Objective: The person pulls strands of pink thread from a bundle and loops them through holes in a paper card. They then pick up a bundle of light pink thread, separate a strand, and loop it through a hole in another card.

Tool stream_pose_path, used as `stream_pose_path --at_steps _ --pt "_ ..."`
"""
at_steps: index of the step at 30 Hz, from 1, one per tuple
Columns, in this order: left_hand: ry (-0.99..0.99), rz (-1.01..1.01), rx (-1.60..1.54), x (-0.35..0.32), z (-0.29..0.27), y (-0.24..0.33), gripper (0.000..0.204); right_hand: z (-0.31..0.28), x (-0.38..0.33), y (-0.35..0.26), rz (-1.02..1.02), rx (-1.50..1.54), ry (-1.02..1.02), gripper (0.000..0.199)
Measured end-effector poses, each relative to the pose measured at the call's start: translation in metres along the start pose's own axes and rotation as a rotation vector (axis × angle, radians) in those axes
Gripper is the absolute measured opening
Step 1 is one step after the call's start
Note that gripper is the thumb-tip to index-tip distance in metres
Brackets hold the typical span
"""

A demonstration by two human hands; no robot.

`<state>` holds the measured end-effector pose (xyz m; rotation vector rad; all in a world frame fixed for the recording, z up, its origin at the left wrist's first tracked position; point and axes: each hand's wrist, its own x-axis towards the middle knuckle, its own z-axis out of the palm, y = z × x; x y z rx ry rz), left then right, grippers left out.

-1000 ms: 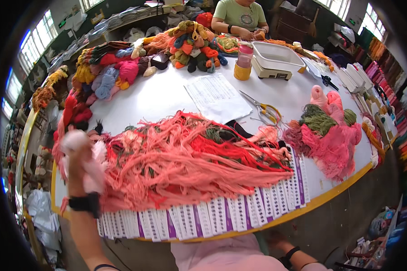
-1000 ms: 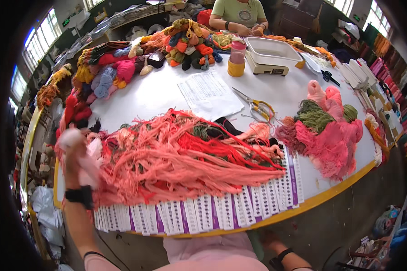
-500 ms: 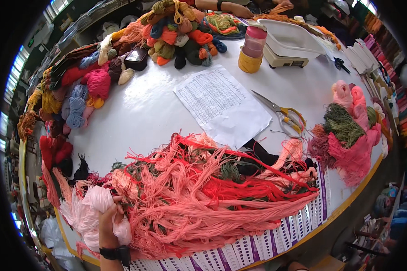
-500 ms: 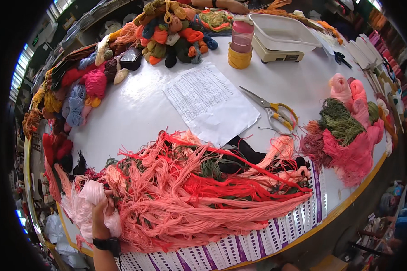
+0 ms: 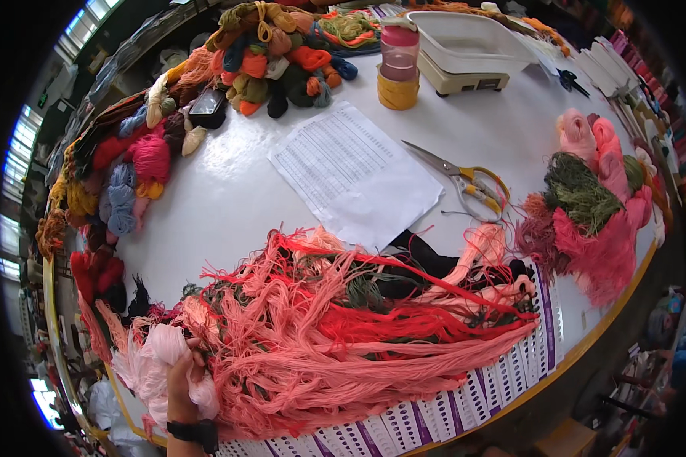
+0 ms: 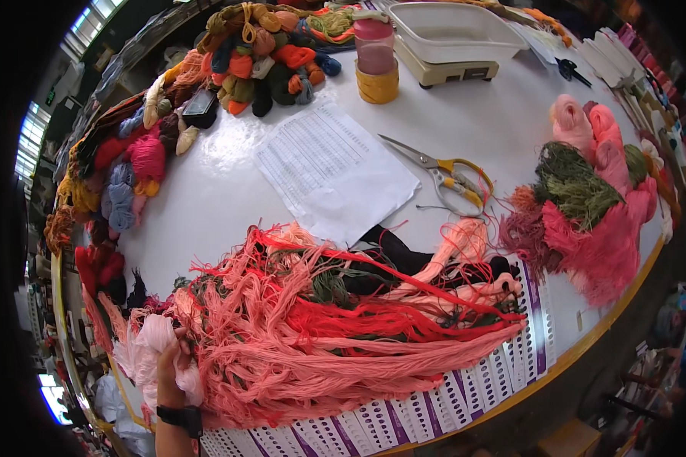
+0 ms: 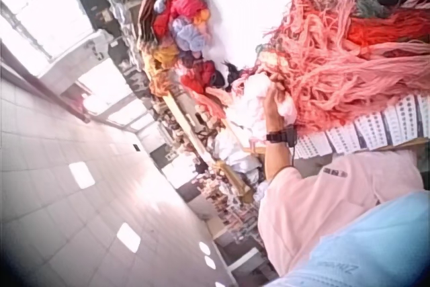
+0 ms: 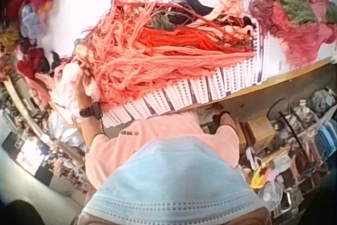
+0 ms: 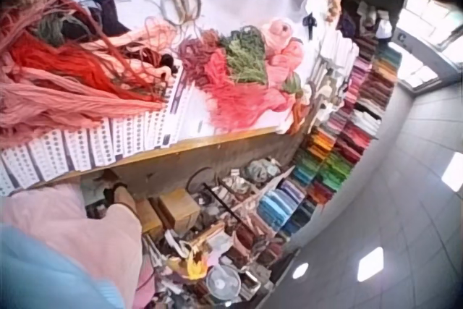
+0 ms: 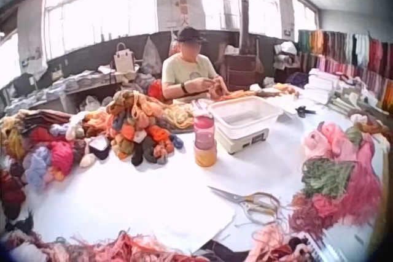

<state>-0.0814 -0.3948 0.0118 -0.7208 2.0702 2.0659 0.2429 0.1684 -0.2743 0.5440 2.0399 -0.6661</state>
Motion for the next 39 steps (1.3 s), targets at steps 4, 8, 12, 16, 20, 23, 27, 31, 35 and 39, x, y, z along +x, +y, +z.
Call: stream_pose_path --at_steps 4,8,12,16,20,23,27,31,35,39 --pt "-0.056 -0.018 -0.053 0.007 -0.007 -0.011 0.039 0.002 0.002 0.008 -0.001 -0.002 0.003 0.058" --pt "-0.045 -0.008 -0.043 0.004 -0.006 -0.010 0.038 -0.001 0.002 0.010 -0.010 -0.017 0.004 0.058" --pt "-0.028 0.055 -0.057 0.000 -0.006 -0.017 0.037 0.000 -0.003 0.017 -0.031 -0.048 0.014 0.058" --pt "-0.152 0.178 -0.092 0.011 -0.025 -0.038 0.038 0.001 -0.005 0.026 -0.073 -0.101 0.020 0.058" --pt "-0.199 0.210 -0.148 0.014 -0.042 -0.040 0.039 0.002 0.001 0.048 -0.160 -0.220 -0.039 0.058" --pt "-0.181 0.266 -0.357 -0.005 -0.013 -0.013 0.041 -0.001 -0.008 0.077 -0.191 -0.359 -0.179 0.058" --pt "-0.271 0.363 -0.416 -0.044 -0.027 0.034 0.049 -0.046 -0.022 0.093 -0.545 -0.652 -0.352 0.047" --pt "-0.270 0.383 -0.491 -0.096 0.014 0.056 0.046 -0.198 -0.193 -0.111 -0.880 -0.565 -0.501 0.029" --pt "-0.336 0.133 -0.617 -0.120 0.030 0.037 0.048 -0.251 -0.268 -0.255 -1.245 -0.297 -0.237 0.024" --pt "-0.339 0.088 -0.603 -0.115 0.058 0.014 0.050 -0.207 -0.225 -0.401 -1.547 0.094 -0.067 0.022"
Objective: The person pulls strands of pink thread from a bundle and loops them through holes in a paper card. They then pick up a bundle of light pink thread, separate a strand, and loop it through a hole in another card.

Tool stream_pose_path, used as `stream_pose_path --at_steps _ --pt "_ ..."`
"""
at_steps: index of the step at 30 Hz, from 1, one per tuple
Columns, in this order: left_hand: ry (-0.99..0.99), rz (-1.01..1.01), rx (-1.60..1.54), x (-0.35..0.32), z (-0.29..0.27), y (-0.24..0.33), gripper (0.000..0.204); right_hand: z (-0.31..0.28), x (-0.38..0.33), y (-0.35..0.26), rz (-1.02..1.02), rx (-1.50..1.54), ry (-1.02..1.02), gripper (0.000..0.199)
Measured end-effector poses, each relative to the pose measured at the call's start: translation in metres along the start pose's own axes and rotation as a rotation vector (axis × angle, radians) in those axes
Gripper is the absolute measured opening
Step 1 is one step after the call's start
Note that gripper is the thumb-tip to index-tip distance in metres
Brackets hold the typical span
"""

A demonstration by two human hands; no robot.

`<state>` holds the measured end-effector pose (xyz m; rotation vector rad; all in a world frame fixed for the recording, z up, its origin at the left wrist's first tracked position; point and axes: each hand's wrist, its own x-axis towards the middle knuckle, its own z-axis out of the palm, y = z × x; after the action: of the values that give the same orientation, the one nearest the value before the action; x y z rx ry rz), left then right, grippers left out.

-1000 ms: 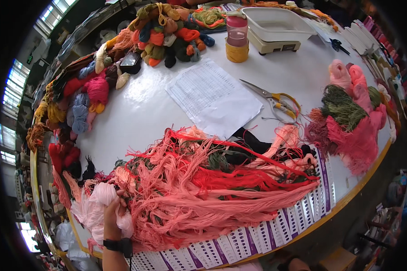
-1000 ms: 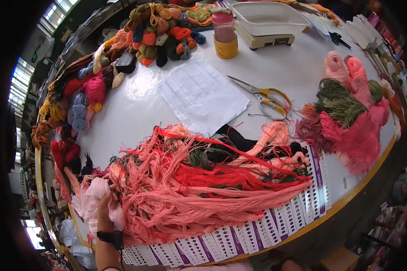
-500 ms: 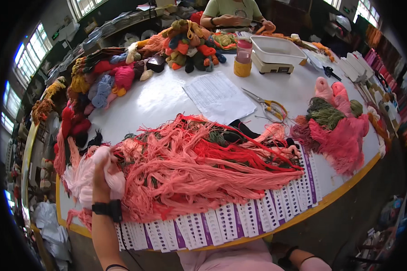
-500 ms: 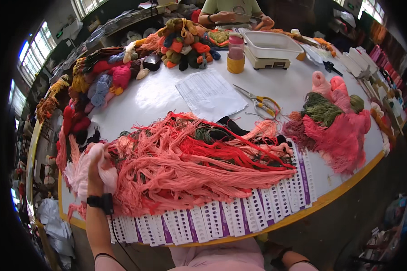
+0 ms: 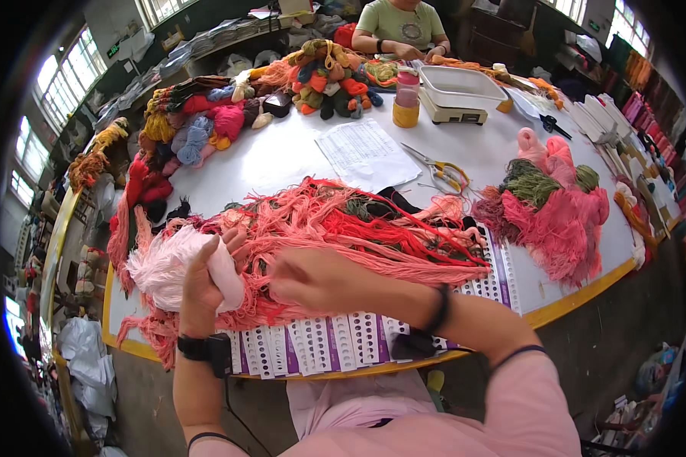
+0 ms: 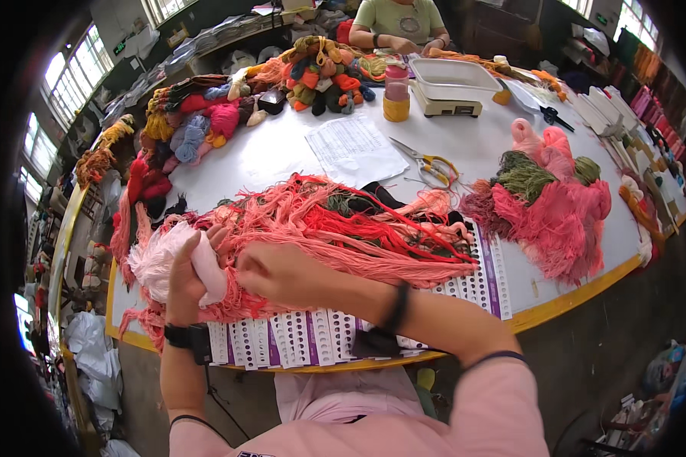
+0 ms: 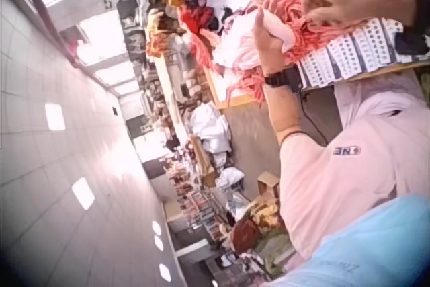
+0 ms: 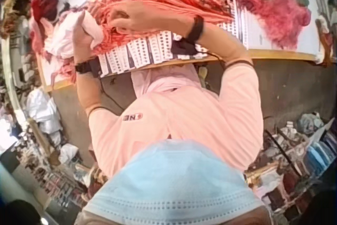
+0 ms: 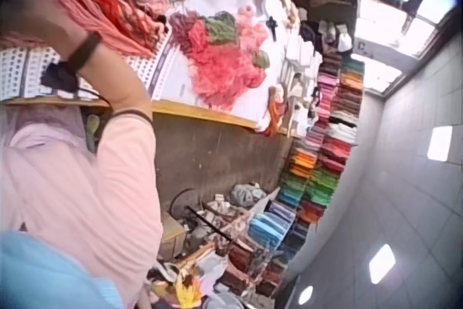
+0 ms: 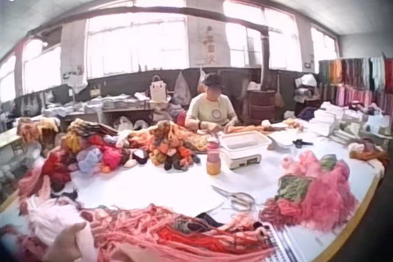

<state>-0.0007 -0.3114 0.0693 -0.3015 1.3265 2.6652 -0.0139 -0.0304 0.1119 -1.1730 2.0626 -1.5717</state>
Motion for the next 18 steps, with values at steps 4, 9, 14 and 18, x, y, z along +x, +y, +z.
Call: stream_pose_path --at_steps 4,9,14,18 --pt "-0.037 -0.024 -0.152 0.013 -0.004 -0.029 0.054 0.081 0.096 0.090 0.072 0.235 0.237 0.015" --pt "0.124 0.039 -0.119 0.004 -0.029 -0.040 0.052 0.105 0.120 0.124 0.306 0.637 0.026 0.010" --pt "0.309 0.094 -0.140 0.009 -0.034 -0.051 0.052 0.107 0.122 0.133 0.360 0.787 -0.018 0.011" --pt "0.324 0.106 -0.156 0.014 -0.034 -0.061 0.050 0.100 0.118 0.150 0.436 0.902 -0.113 0.012"
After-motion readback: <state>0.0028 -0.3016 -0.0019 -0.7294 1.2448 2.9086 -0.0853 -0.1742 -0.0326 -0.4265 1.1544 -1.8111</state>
